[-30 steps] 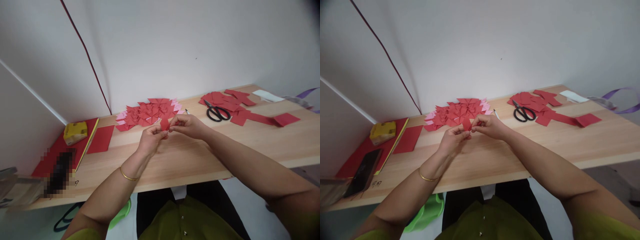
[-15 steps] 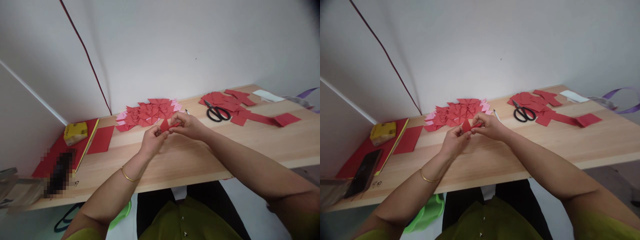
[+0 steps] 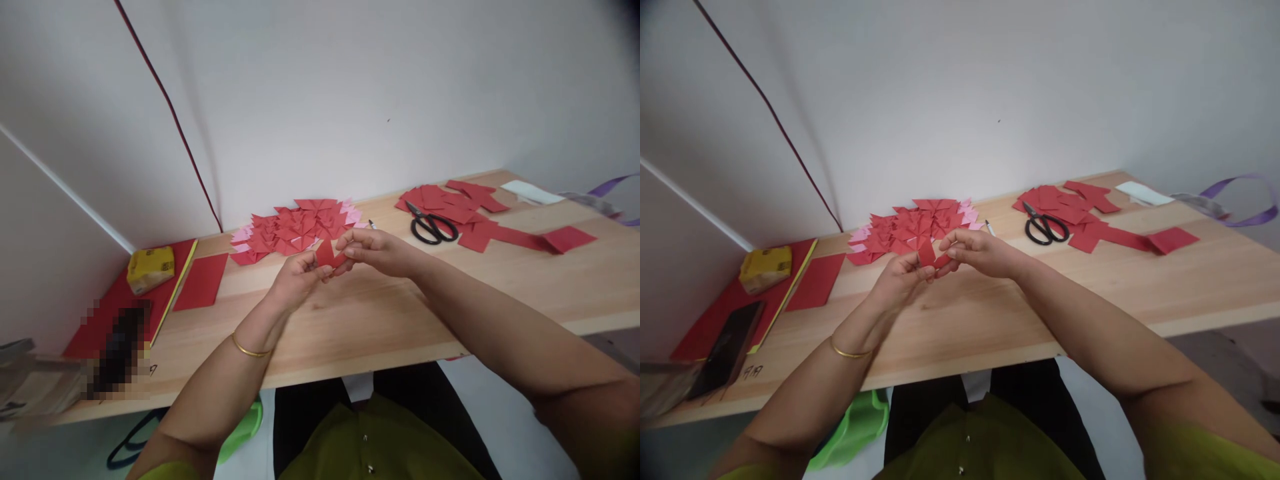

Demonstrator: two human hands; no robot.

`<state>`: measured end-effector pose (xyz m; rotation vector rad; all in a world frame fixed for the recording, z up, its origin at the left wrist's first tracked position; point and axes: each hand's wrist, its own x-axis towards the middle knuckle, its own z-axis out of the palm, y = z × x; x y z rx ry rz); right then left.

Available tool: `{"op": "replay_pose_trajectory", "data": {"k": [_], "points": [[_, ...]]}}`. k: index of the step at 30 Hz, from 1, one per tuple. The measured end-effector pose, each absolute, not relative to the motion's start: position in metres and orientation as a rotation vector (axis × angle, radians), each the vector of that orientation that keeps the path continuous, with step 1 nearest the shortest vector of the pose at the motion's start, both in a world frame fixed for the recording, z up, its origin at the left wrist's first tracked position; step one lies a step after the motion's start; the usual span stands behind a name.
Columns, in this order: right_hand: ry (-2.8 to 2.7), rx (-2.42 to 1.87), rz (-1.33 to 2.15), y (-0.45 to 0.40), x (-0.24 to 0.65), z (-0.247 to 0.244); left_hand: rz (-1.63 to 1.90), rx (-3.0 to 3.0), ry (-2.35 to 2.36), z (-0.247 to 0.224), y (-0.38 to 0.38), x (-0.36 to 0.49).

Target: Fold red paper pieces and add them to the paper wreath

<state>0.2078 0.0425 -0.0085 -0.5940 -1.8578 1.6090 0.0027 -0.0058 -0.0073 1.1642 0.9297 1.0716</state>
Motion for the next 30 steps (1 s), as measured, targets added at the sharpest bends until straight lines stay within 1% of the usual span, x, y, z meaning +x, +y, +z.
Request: {"op": "replay_pose_trajectory", "data": {"k": [5,8,12,15,24,30], "points": [[-1.713,-0.579,1.716,0.043,0.208,-0.009,1.072,1.254,0.930,-0.010,-0.003,0.000],[-1.752,-0.646,1.623,0.040,0.204,-0.007,1.081,1.282,1.001,-0.014,-0.002,0.001],[-1.892,-0.727,1.383,0.035,0.194,-0.006,1.029,1.415,1.083,-0.018,-0.003,0.003],[-1.971,-0.742,1.295,0.033,0.191,-0.004,1.003,1.456,1.130,-0.018,-0.002,0.003],[-1.853,-0.814,1.234,0.039,0.194,-0.009,1.024,1.328,1.070,-0.018,-0.004,0.005],[-1.865,-0.774,1.283,0.037,0.193,-0.005,1.137,1.244,1.073,-0.017,-0.005,0.008]]}}
